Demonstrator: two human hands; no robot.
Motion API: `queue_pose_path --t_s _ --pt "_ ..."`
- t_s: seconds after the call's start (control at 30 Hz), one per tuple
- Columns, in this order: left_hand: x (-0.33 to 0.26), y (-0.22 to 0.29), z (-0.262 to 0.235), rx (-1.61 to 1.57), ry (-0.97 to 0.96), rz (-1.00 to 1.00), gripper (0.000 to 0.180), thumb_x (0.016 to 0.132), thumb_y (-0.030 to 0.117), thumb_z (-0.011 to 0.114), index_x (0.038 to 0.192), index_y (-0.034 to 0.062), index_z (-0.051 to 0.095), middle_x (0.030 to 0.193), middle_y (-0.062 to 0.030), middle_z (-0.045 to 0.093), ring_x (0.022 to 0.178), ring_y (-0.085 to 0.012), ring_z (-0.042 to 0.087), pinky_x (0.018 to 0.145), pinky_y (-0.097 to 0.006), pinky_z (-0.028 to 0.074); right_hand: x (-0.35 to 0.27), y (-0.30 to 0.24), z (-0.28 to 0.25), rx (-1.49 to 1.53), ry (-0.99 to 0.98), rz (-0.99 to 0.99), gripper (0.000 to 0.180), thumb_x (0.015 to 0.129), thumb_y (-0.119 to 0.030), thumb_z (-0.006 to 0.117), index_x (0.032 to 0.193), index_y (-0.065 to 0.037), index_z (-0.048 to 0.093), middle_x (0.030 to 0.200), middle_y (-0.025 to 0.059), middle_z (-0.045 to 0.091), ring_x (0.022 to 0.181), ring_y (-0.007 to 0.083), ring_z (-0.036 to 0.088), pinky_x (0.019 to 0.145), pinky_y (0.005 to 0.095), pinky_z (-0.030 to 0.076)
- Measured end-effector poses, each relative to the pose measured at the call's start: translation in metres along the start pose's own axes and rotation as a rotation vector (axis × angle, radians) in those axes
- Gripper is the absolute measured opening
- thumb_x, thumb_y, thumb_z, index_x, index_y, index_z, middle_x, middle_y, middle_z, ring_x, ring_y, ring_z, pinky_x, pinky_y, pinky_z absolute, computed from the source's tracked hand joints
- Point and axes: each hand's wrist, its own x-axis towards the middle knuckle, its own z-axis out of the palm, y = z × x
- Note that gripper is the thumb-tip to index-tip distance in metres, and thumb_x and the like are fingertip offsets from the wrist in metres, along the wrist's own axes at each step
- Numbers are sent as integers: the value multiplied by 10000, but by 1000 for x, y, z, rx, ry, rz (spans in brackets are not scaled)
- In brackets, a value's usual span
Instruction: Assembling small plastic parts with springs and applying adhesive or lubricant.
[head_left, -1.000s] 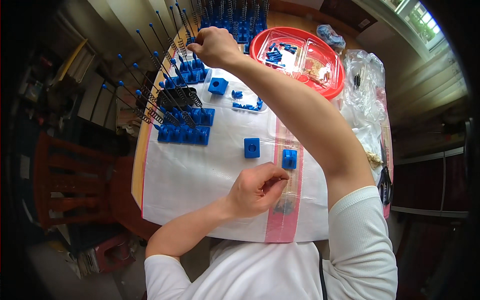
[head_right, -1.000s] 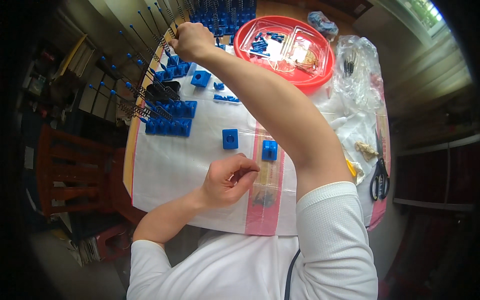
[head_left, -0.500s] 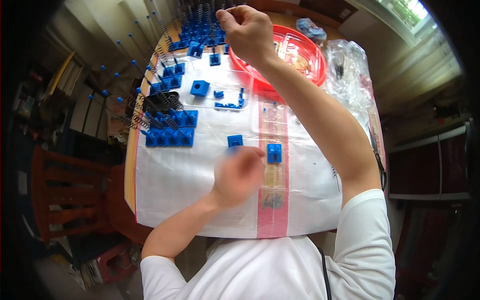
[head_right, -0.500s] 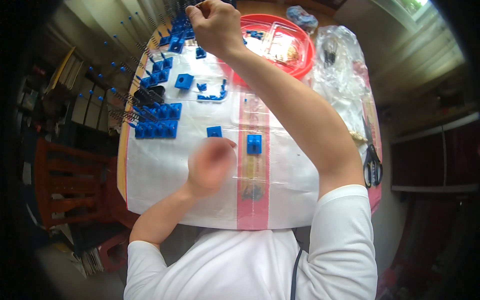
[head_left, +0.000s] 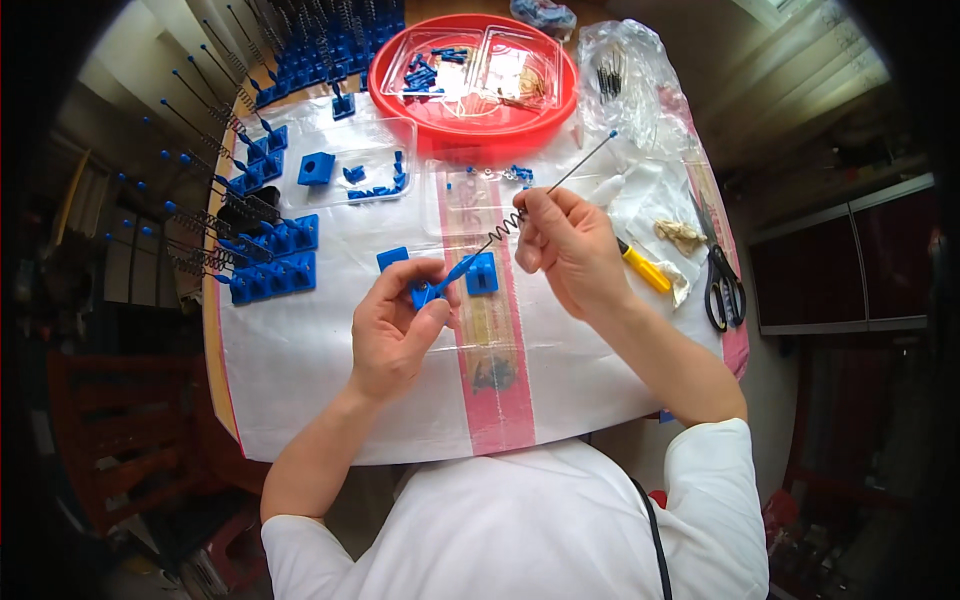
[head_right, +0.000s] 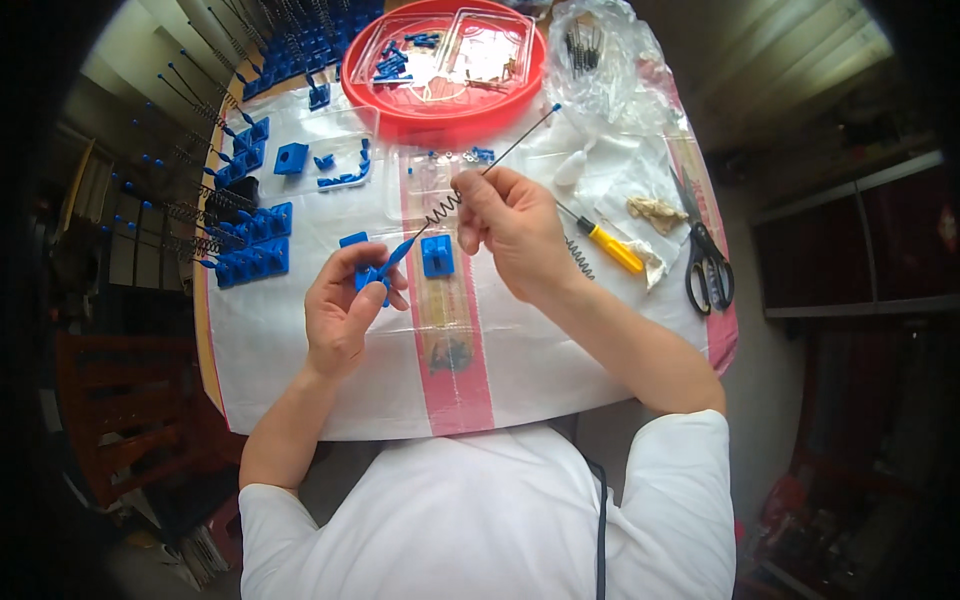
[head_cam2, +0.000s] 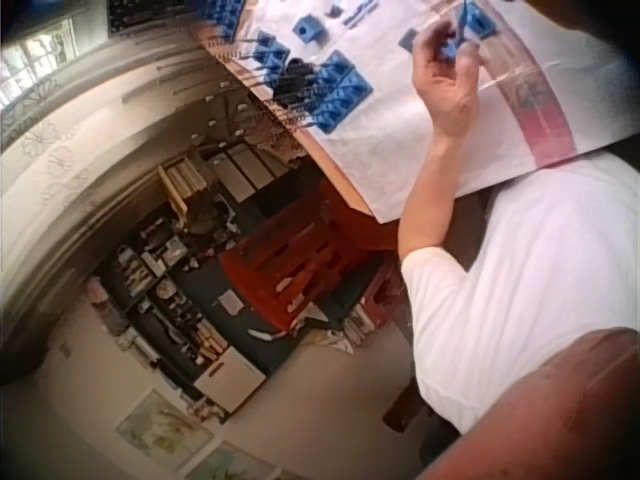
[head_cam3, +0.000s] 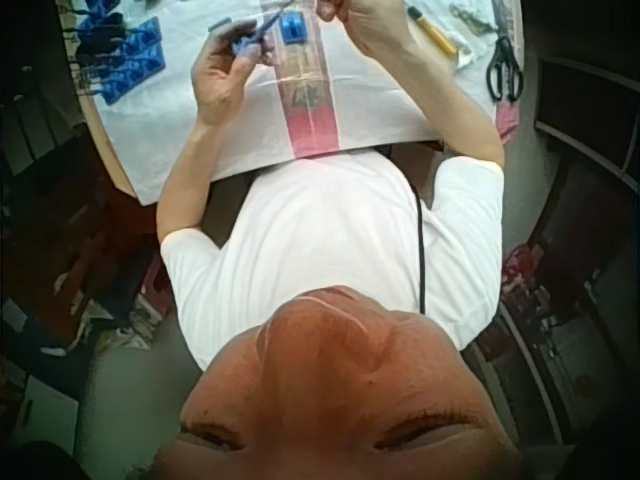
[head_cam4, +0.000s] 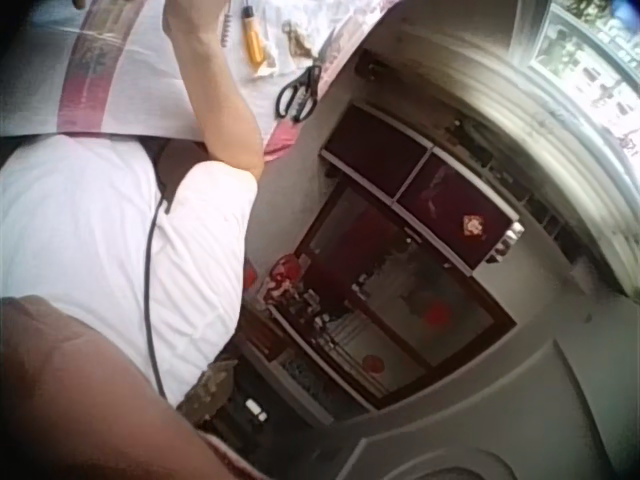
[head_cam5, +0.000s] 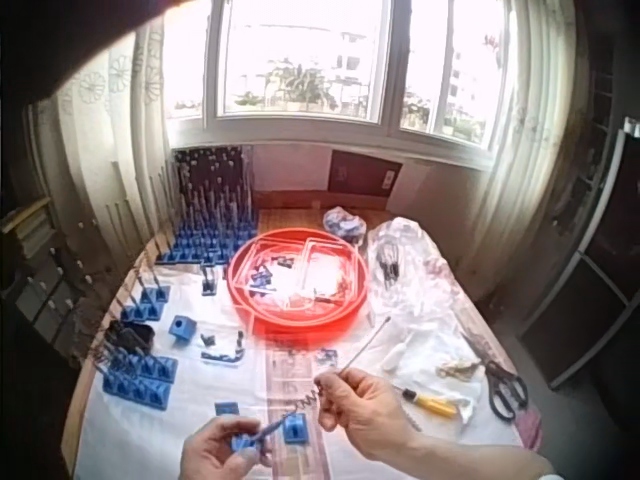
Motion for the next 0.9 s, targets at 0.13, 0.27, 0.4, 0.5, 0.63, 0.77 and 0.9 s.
queue_pose_path --t_s 0.13,0.27,0.4,0.5,0.63,0.77,0.9 --pt "-3 0 0 -117 -64 -154 295 948 49 569 1215 -71 538 1007 -110 631 895 -165 634 743 -306 564 -27 20 1 54 -114 108 239 980 -161 606 1124 28 623 841 64 633 676 124 602 613 248 475" --pt "-3 1 1 -250 -137 -268 337 995 178 540 1223 -70 530 997 -135 632 870 -199 660 699 -328 578 -33 34 -6 114 -249 141 210 971 -74 596 1150 33 619 914 85 650 745 145 632 669 265 515" --pt "-2 0 -4 -393 -206 -397 434 1013 309 526 1235 -64 524 990 -153 633 838 -228 680 665 -346 586 -35 38 -9 149 -234 133 203 964 -62 603 1145 27 622 912 92 652 754 151 632 673 268 516" --pt "-3 -2 -3 -422 -210 -408 452 999 327 556 1237 -57 529 987 -142 630 816 -223 678 653 -345 586 -37 39 -9 132 -232 143 200 958 -55 610 1141 24 623 907 96 651 761 160 629 681 278 512" --pt "-4 -5 -2 -247 -224 -317 420 962 250 634 1243 -48 538 987 -120 623 830 -198 665 667 -317 568 -41 39 -5 155 -205 164 201 947 -61 628 1118 45 633 897 75 646 756 120 603 697 259 501" --pt "-6 -3 0 -201 -216 -281 411 916 160 700 1242 -44 553 1002 -95 621 835 -156 638 702 -282 538 -42 41 -7 167 -202 162 195 944 -56 631 1111 44 635 888 78 645 741 133 599 685 260 496" --pt "-7 -8 3 -50 -182 -158 383 880 81 727 1217 -35 587 999 -75 621 831 -124 612 709 -256 513 -43 46 -8 172 -191 150 186 943 -60 636 1099 42 637 878 74 642 730 140 594 677 265 491"
